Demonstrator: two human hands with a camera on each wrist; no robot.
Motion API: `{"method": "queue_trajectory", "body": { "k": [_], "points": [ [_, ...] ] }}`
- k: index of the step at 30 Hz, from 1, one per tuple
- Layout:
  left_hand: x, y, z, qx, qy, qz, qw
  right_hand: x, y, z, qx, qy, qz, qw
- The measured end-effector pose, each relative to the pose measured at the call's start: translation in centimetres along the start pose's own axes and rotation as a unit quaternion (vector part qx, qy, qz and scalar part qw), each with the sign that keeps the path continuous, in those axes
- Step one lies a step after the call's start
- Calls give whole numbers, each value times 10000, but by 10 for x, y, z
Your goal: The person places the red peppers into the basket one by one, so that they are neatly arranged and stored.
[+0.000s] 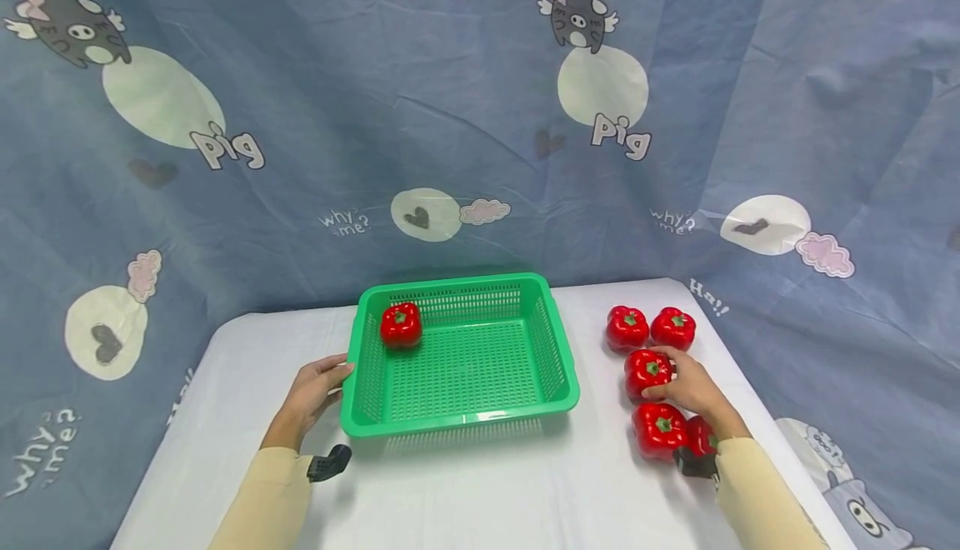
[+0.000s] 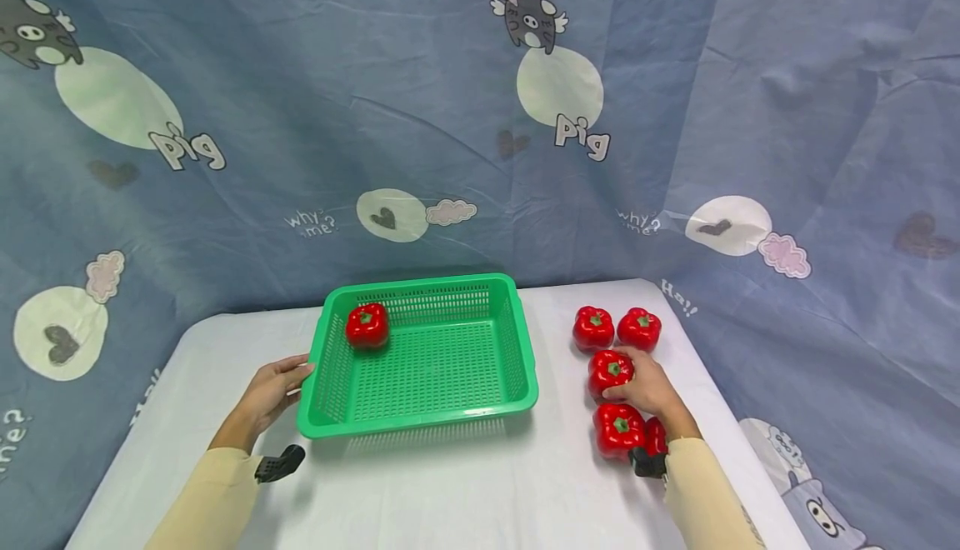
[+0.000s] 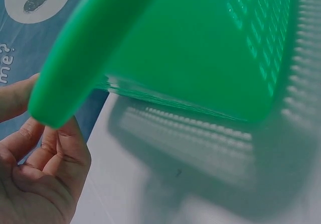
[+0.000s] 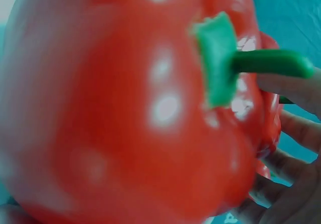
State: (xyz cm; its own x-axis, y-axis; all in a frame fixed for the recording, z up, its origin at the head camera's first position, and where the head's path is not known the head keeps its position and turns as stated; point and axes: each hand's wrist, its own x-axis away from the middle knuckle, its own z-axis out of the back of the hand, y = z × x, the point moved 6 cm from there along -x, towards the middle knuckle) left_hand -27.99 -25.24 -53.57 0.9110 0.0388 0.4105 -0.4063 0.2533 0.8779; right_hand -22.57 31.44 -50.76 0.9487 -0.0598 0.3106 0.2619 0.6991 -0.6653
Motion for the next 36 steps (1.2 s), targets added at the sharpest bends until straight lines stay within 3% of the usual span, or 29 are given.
{"method": "queue_trajectory", "body": {
  "k": [23,36],
  "points": [
    [1,4,0,114,-33,-41,9999,3,-55,24,63,233,919,9955],
    [2,2,1,108,-4,108,9999,-11,-80,24,18,276,1200,9924]
  ]
}}
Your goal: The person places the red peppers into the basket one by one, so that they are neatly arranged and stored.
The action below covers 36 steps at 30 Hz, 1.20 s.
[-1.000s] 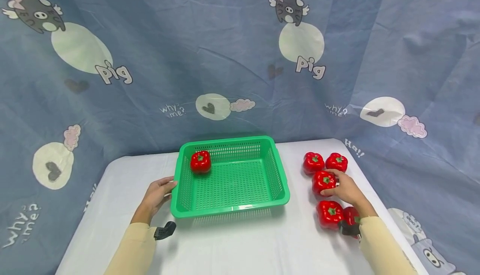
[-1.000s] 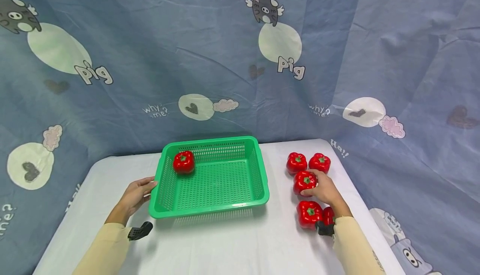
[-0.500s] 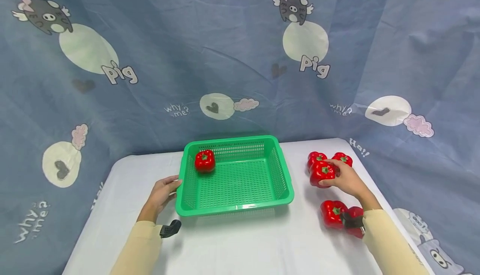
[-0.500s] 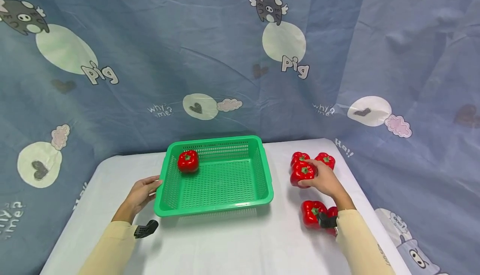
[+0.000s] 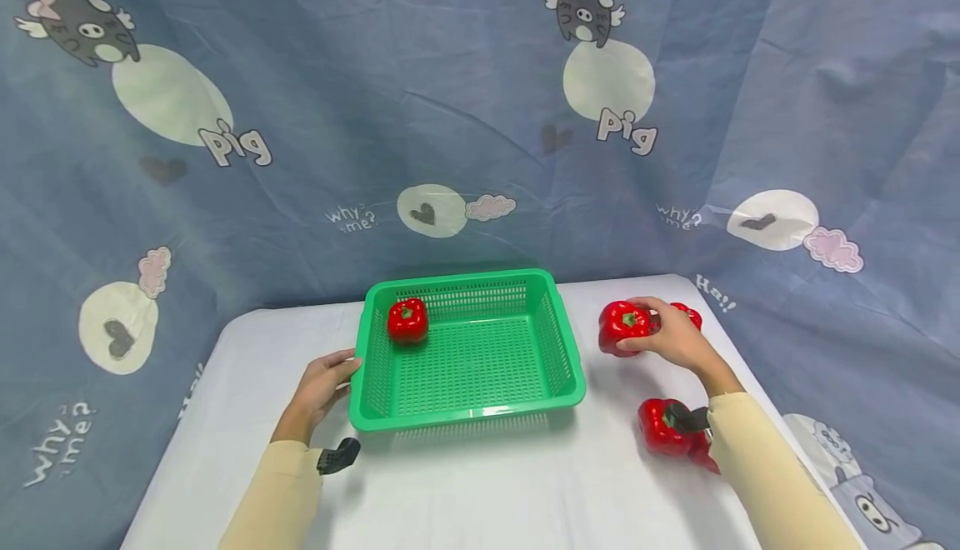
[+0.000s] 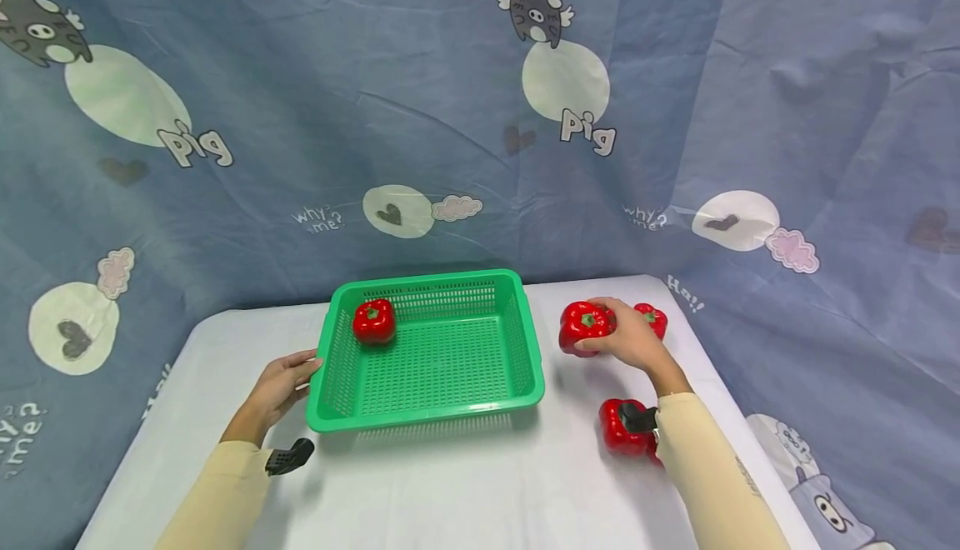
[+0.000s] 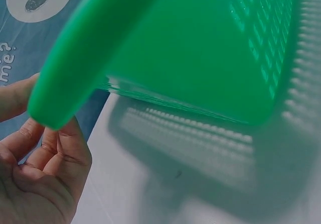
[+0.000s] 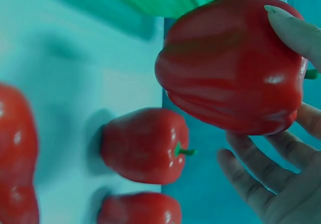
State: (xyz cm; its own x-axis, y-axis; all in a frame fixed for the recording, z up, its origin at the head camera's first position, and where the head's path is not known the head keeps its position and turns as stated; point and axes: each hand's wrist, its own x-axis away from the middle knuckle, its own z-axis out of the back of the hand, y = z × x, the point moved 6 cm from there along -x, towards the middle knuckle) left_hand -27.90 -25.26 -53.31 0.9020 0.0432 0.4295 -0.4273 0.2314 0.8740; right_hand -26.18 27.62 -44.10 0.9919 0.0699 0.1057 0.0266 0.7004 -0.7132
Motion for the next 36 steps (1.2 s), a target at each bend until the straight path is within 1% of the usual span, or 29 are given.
{"method": "queue_trajectory", "body": {
  "k": [8,10,14,18,24,28,36],
  "points": [
    [-1,0,1,71,-12,32,10000,-16,-17,-2,-212,-128,-100,9996],
    [-2,0,1,110,-2,36,9999,-21,-21,-4,-242,-151,-85,9996],
    [-2,1,2,115,4,18,9999,-29,-32,-9,-341,-173,84,9992],
    [-2,0,1,108,1,15,9999,-36,-41,-17,-465,-219,212,9985],
    [-3,-2,0,135,15,33,9999,-48,-54,-30,-538,-278,541,9967],
    [-5,-3,0,160,28,38,9999,-55,-63,-39,-583,-390,566,9959],
    [-3,-3,1,139,24,41,9999,-70,-83,-64,-536,-515,703,9947]
  ]
}}
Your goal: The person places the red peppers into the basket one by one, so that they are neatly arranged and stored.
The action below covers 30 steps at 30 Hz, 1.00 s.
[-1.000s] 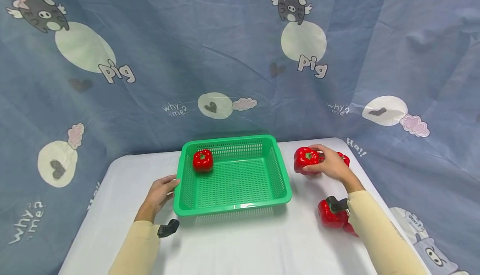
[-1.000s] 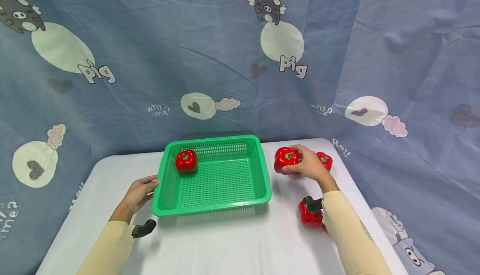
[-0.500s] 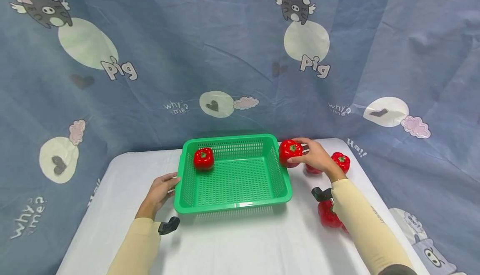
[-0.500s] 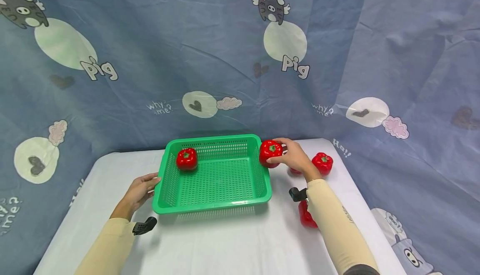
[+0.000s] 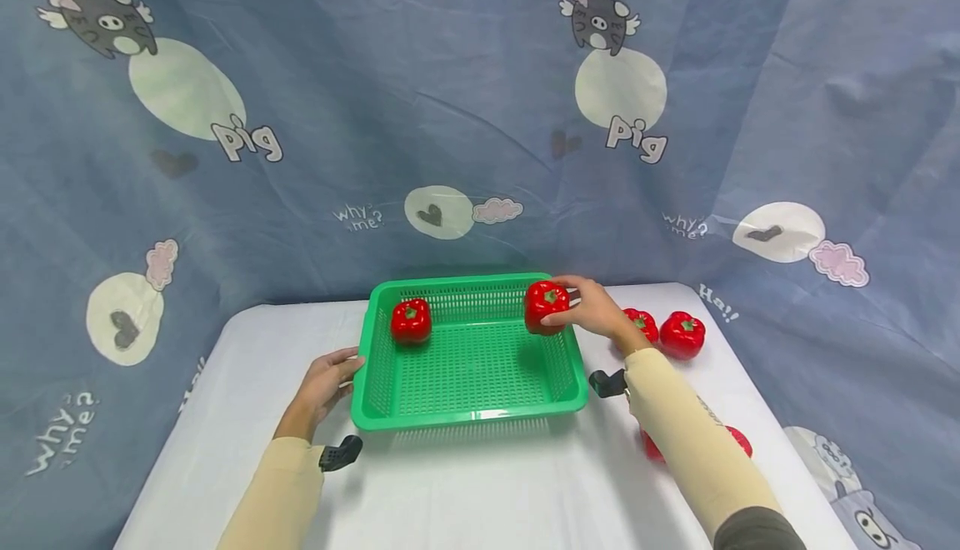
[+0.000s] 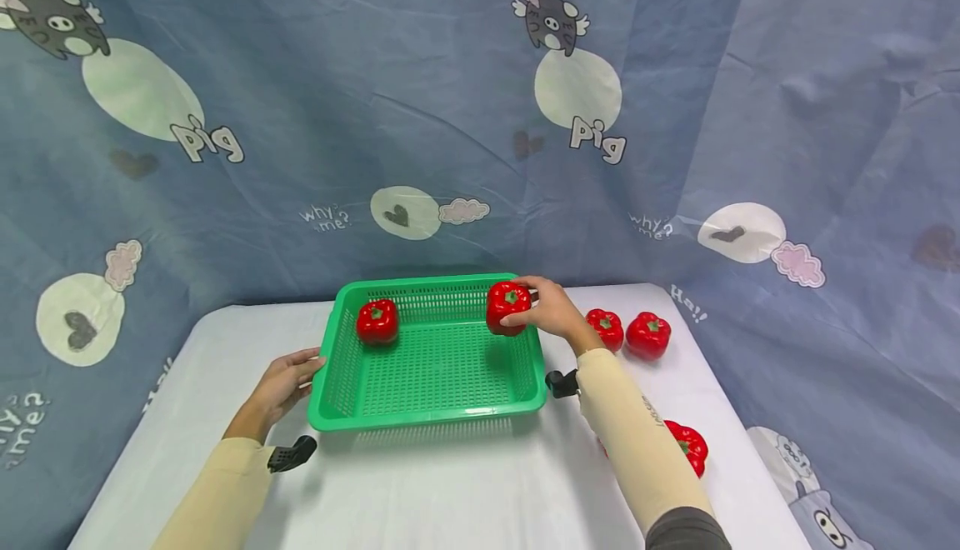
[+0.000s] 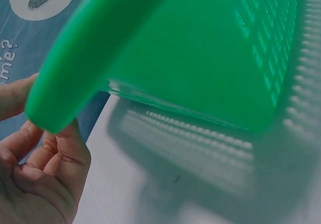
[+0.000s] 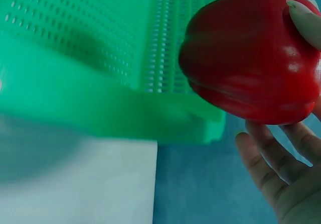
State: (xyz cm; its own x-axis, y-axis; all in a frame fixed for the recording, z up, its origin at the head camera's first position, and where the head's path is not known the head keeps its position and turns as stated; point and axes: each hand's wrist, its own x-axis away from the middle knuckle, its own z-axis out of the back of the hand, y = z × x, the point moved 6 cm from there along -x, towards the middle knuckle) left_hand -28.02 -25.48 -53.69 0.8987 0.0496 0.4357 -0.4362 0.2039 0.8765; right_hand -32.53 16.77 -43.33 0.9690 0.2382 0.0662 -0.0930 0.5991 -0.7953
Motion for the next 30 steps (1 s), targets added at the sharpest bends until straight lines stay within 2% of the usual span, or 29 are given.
{"method": "queue_trajectory", "body": {
  "k": [7,14,23,30],
  "points": [
    [1,0,1,25,7,-77,10000,-21,-9,-27,26,-109,144,9998],
    [1,-3,0,85,-9,-89,9999,-41,-15,-57,-205,-313,195,9991],
    [2,0,1,128,36,-104,9999,-57,-22,-81,-47,-353,171,9992],
    [2,2,4,330,-16,-180,9993,-67,-25,-100,146,-312,157,9993]
  ]
}}
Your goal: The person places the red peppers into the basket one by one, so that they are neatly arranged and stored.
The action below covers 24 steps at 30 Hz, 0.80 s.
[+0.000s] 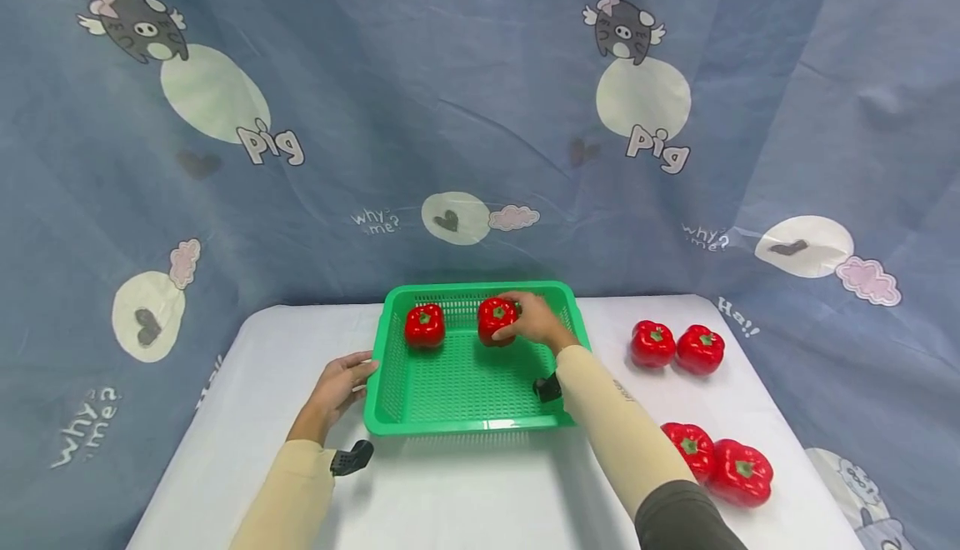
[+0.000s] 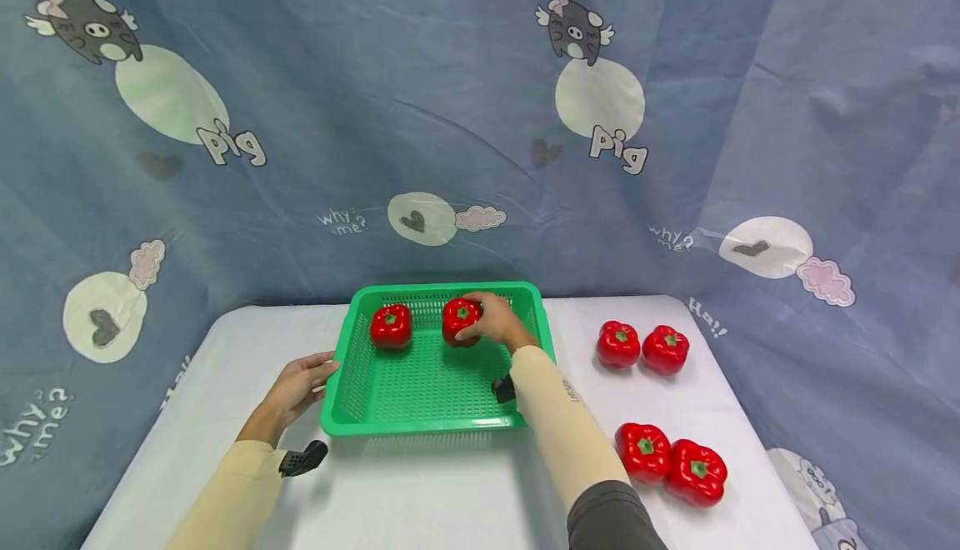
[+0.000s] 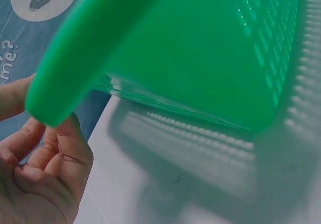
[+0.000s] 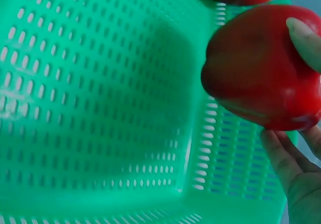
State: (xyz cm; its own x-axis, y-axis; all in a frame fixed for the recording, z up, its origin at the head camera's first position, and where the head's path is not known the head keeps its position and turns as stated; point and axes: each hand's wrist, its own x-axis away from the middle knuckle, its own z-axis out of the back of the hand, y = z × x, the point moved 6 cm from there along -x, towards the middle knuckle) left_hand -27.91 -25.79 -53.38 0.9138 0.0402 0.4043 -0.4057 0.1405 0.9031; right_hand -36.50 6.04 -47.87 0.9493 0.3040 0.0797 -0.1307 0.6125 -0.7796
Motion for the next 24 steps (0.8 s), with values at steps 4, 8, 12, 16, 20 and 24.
{"method": "queue_trajectory", "body": {
  "k": [4,8,12,16,20,24],
  "points": [
    [0,-2,-2,-18,15,25,10000,-5,-1,-11,25,36,22,10000],
    [0,-1,-1,-56,32,6,10000,-11,-3,-21,99,169,47,9998],
    [0,0,0,-78,16,-1,10000,-16,-3,-30,183,337,61,9992],
    [0,1,1,-93,38,39,9999,-17,0,-35,12,504,-70,9987],
    [0,1,0,-111,29,50,9999,-17,2,-41,-175,617,-206,9977],
    [0,0,-1,-104,12,75,9999,-19,3,-47,-158,674,-243,9973]
  ]
}}
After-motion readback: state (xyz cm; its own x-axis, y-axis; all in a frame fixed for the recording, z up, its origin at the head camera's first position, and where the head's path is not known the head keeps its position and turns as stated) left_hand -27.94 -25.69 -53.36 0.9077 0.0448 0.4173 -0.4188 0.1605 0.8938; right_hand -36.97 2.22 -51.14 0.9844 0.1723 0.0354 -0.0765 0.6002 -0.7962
